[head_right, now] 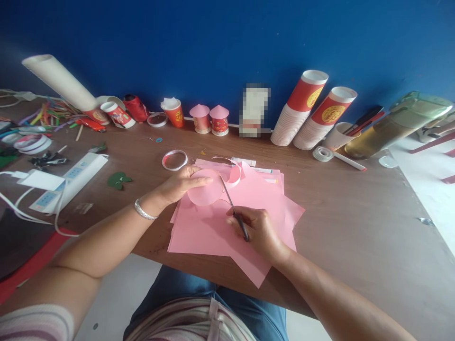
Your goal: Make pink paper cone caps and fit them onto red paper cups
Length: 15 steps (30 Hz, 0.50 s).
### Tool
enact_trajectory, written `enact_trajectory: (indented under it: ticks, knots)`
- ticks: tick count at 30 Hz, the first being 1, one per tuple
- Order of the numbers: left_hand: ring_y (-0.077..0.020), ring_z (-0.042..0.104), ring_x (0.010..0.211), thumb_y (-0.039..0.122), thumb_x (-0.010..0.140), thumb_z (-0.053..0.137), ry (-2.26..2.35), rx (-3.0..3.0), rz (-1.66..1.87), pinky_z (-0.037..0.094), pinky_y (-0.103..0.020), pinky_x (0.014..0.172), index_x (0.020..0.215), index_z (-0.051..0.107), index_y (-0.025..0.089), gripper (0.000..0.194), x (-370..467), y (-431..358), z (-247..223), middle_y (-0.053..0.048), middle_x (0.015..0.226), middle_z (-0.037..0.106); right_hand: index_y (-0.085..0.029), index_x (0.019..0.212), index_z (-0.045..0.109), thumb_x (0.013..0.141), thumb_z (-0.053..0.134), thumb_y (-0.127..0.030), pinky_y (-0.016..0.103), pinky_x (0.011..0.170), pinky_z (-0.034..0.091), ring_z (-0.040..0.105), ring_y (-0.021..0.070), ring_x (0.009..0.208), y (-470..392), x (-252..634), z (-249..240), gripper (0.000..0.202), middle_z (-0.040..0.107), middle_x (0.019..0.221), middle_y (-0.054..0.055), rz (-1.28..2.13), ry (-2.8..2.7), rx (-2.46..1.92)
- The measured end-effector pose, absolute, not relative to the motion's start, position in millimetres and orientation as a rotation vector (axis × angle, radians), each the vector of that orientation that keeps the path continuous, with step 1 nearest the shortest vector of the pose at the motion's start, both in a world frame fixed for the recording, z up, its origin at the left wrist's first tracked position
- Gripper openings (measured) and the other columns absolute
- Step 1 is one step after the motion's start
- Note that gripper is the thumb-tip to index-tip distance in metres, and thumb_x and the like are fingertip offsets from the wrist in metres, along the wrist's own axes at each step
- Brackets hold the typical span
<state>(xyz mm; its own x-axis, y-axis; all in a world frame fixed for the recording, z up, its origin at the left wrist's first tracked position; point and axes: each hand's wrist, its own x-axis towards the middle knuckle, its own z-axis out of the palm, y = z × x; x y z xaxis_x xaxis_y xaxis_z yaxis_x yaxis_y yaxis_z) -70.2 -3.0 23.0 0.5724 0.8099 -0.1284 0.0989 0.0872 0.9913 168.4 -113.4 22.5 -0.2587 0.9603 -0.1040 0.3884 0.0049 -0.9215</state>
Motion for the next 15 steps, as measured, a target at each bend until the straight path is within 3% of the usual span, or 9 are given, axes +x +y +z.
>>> enact_trajectory:
  ticks: [10, 15]
  knots:
    - [-0.0224, 0.071, 0.094, 0.045, 0.086, 0.078, 0.846, 1.420, 0.705, 0.052, -0.027, 0.078, 0.112, 0.081, 0.017, 0.039, -66.7, -3.5, 26.1, -0.009, 0.100, 0.081, -0.017, 0.076, 0.069, 0.094, 0.057, -0.056, 0.023, 0.049, 0.034, 0.036, 0.0095, 0.052, -113.9, 168.4, 19.1, 0.045, 0.044, 0.052, -0.003, 1.260, -1.674, -1.407]
    - [-0.0174, 0.065, 0.074, 0.050, 0.085, 0.077, 0.879, 1.511, 0.613, 0.045, -0.025, 0.063, 0.095, 0.082, 0.015, 0.036, -68.4, -4.4, 28.0, -0.006, 0.083, 0.076, -0.016, 0.077, 0.070, 0.092, 0.061, -0.059, 0.024, 0.051, 0.036, 0.037, 0.0102, 0.054, -112.6, 167.0, 15.6, 0.046, 0.047, 0.055, -0.002, 1.242, -1.682, -1.390]
